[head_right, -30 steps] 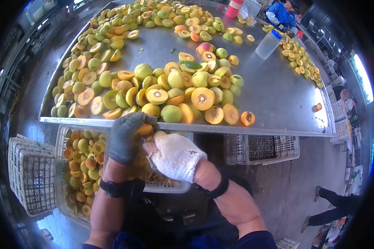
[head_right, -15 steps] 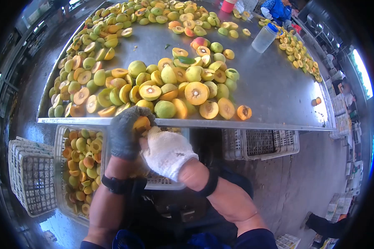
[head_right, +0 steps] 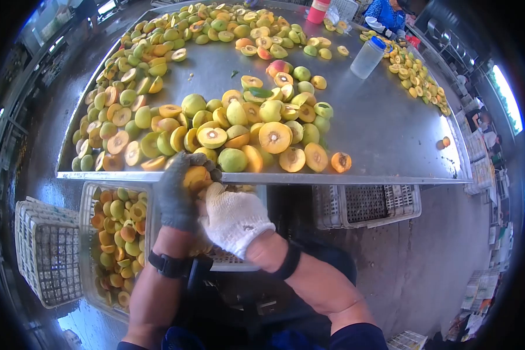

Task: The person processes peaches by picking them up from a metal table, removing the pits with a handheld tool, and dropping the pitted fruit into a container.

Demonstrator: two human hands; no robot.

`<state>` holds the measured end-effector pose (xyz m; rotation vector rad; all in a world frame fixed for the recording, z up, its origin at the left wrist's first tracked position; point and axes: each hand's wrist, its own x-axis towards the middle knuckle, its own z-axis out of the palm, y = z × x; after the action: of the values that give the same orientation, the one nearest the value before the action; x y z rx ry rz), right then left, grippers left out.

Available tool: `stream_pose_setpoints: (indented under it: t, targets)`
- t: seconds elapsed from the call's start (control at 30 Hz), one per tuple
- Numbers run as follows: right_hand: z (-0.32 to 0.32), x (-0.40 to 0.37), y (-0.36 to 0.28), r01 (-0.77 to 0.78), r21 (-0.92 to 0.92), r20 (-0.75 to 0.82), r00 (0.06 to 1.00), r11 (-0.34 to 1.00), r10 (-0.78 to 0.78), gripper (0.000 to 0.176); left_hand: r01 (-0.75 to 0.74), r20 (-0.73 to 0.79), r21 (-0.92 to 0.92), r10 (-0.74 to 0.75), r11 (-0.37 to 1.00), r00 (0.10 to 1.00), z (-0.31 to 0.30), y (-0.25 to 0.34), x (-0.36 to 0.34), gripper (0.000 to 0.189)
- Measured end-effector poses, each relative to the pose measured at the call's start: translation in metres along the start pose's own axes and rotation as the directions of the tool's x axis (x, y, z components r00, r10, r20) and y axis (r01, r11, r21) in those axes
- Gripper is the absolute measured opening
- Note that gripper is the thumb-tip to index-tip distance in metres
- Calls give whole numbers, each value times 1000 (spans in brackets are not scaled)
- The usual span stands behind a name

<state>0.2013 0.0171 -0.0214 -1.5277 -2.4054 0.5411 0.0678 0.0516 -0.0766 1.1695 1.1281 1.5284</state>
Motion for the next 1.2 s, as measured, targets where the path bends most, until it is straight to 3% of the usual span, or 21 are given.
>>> stream_pose_setpoints:
  t: [0.07, 0.13, 0.2, 0.27, 0.33, 0.37, 0.4, 0.47, 0.5, 0.57, 0.63, 0.67, 0.7, 0.83, 0.9, 0.97, 1.0, 1.03, 1.13, 1.17, 1.2]
  targets:
    - [7, -2, -5, -21, 1, -42, 999, 1000, 21, 29, 121, -3, -123, -122, 985, 992, -4, -4, 2, 31]
    - [3, -1, -10, -58, 28, -3, 998, 998, 58, 27, 124, -12, -157, -127, 980, 992, -5, -4, 4, 32]
    - [7, 5, 8, 95, 214, 25, 994, 972, -102, 26, -79, 29, 89, 76, 993, 997, -7, 10, 6, 31]
    - [10, 8, 16, 108, 434, 24, 991, 895, -131, 26, -435, 242, 492, 362, 754, 901, -9, 31, 9, 27]
    - [15, 9, 22, 69, 562, 46, 992, 824, -115, 29, -159, 127, 126, 143, 979, 982, -3, 24, 7, 23]
    - [17, 11, 28, 90, 569, 65, 986, 817, -154, 32, -91, 158, 63, 80, 994, 984, -3, 24, 7, 21]
    - [15, 11, 31, -16, 740, 132, 984, 673, -121, 32, -17, 188, 4, 16, 1000, 982, -4, 23, 7, 19]
    - [8, 11, 33, -232, 931, 272, 956, 280, -112, 32, -80, 316, 140, 32, 987, 948, -13, 30, 14, 17]
    - [-9, 10, 33, -362, 895, 397, 913, 262, -95, 33, -125, 364, 191, 48, 974, 930, -14, 34, 16, 17]
    - [-11, 8, 36, -191, 811, 265, 963, 553, -57, 32, -146, 341, 153, 86, 977, 936, -8, 36, 15, 18]
    - [-17, 4, 40, -190, 775, 255, 967, 603, -23, 33, -11, 182, -91, 28, 996, 983, 7, 34, 8, 19]
    - [-22, 1, 40, -267, 812, 313, 950, 519, 0, 33, 70, 85, -274, -49, 959, 995, 12, 32, 4, 20]
    - [-29, 0, 39, -338, 837, 368, 930, 430, 12, 33, 48, 99, -340, -15, 939, 995, 12, 30, 2, 22]
    - [5, 6, 54, 17, 592, 169, 975, 806, -145, 30, -113, 67, 194, 102, 974, 993, -1, 3, -1, 20]
    - [17, 15, 57, 92, 398, 135, 978, 913, -158, 29, -2, -13, 257, 6, 966, 1000, 11, 15, 6, 23]
    - [15, 15, 49, -40, 385, 175, 984, 922, -31, 32, 148, -45, 154, -143, 977, 989, 12, 27, 7, 24]
    - [34, 20, 52, -15, 360, 53, 999, 933, -5, 32, 189, -34, 126, -186, 974, 982, 9, 18, 11, 24]
    - [44, 23, 56, -15, 336, -4, 1000, 942, 17, 31, 136, 23, 287, -148, 948, 989, 6, 14, 15, 25]
    - [71, 20, 75, 29, 541, -113, 993, 840, 38, 29, 21, 54, -95, -16, 995, 998, 24, 56, -1, 25]
    - [58, 22, 76, 58, 532, -119, 993, 845, 6, 28, 9, 109, 40, -14, 999, 994, 21, 59, -2, 26]
    - [44, 24, 77, 88, 523, -125, 992, 848, -25, 28, 48, 112, 6, -48, 999, 993, 20, 59, -5, 23]
